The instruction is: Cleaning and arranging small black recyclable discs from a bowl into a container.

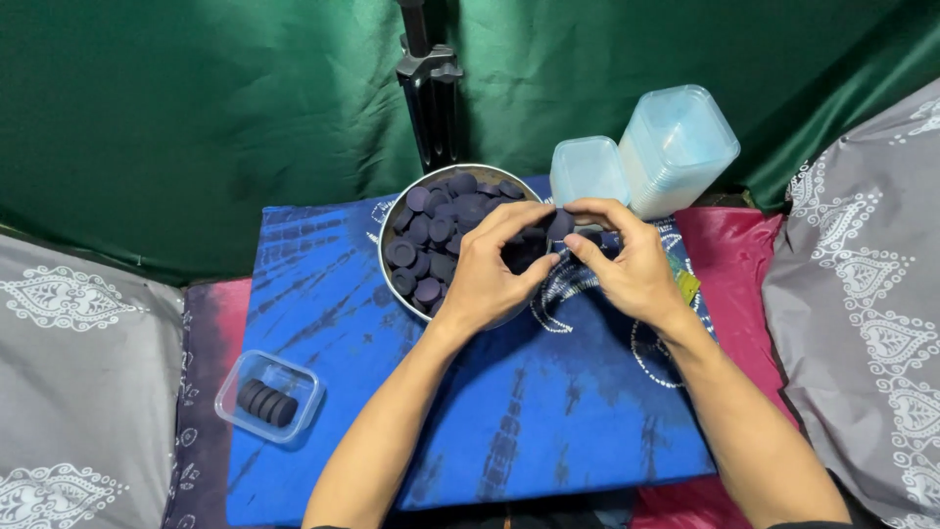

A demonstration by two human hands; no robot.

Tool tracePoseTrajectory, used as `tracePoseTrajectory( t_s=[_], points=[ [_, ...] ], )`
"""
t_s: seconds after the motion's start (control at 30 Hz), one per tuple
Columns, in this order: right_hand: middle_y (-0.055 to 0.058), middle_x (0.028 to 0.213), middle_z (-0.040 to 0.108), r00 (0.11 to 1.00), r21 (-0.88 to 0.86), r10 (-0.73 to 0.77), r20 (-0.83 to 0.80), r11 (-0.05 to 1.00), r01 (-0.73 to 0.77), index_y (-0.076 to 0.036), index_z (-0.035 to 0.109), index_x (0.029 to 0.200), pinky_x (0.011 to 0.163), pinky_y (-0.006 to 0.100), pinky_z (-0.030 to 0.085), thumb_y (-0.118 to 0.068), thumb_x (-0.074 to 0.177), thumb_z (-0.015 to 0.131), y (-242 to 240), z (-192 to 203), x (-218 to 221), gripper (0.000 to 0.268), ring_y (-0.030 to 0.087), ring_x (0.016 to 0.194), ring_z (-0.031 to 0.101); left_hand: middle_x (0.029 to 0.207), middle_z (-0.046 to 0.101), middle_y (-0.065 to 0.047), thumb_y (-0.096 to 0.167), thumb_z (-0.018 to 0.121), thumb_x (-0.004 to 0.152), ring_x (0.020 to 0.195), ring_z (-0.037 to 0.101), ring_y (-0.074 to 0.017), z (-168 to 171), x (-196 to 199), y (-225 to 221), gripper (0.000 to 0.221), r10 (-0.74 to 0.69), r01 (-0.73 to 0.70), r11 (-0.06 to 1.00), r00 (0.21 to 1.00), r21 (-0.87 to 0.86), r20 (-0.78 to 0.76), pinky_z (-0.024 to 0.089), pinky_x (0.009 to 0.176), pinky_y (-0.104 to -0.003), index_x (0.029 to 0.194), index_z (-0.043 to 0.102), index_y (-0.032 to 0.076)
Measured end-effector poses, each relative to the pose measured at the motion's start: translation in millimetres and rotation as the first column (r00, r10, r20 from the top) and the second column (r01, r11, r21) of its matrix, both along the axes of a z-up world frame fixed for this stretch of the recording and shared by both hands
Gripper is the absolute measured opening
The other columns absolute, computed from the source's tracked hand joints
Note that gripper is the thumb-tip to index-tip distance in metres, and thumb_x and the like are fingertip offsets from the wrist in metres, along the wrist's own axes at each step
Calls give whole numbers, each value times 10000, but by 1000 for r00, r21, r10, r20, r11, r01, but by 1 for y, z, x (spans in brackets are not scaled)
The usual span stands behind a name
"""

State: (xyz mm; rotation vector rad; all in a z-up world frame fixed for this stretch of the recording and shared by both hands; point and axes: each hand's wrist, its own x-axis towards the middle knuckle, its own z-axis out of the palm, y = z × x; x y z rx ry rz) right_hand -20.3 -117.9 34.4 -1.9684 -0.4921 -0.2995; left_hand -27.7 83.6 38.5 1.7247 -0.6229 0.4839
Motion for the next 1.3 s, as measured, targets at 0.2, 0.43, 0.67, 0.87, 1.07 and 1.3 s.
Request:
tracePoseTrajectory(
  t_s=[0.2,0.43,0.67,0.87,1.07,1.3],
  points=[
    [90,1062,786,998,9,-24,-65,1000,25,-98,709,1279,1008,380,492,-157,934,774,-24,-8,2,356,165,1081,700,1087,725,-141,16,795,830,1048,716,-338,-26,16,-28,440,50,-47,998,997,47,-62,577,917,-434,1254,684,63],
    [97,1144,737,993,-91,-118,-5,989,117,-132,739,1243,908,404,535,-195,938,785,-43,-19,12,315,270,1098,685,1100,724,-207,15,750,878,1050,708,-379,-31,27,-48,490,57,-51,989,998,140,-40,553,931,-484,1347,613,43],
    [101,1105,719,987,-158,-144,-74,979,131,-127,745,1246,822,348,565,-171,923,774,-50,-31,20,328,255,1036,681,1090,733,-153,84,756,890,1083,651,-301,-40,34,-54,593,135,-91,912,988,400,-82,341,1101,-509,1435,525,47],
    [140,1048,714,981,-214,-158,-112,968,132,-88,742,1234,789,363,578,-129,908,771,-47,-28,18,329,274,958,692,1062,733,-129,111,754,895,1085,614,-259,-49,35,-58,618,177,-133,855,983,500,-41,260,1121,-522,1455,500,54],
    [143,1036,717,974,-211,-158,-161,970,123,-72,743,1229,790,342,575,-100,899,772,-49,-27,17,333,267,977,703,1051,742,-100,137,755,893,1077,611,-228,-54,37,-57,620,177,-145,848,984,509,-15,249,1125,-507,1451,497,55],
    [127,991,730,967,-246,-162,-196,963,111,-103,752,1219,724,360,564,-130,907,771,-49,-24,17,314,235,873,681,1057,741,-85,151,757,895,1080,611,-224,-55,37,-55,633,155,-121,851,988,511,-23,242,1121,-519,1461,486,65]
  ],
)
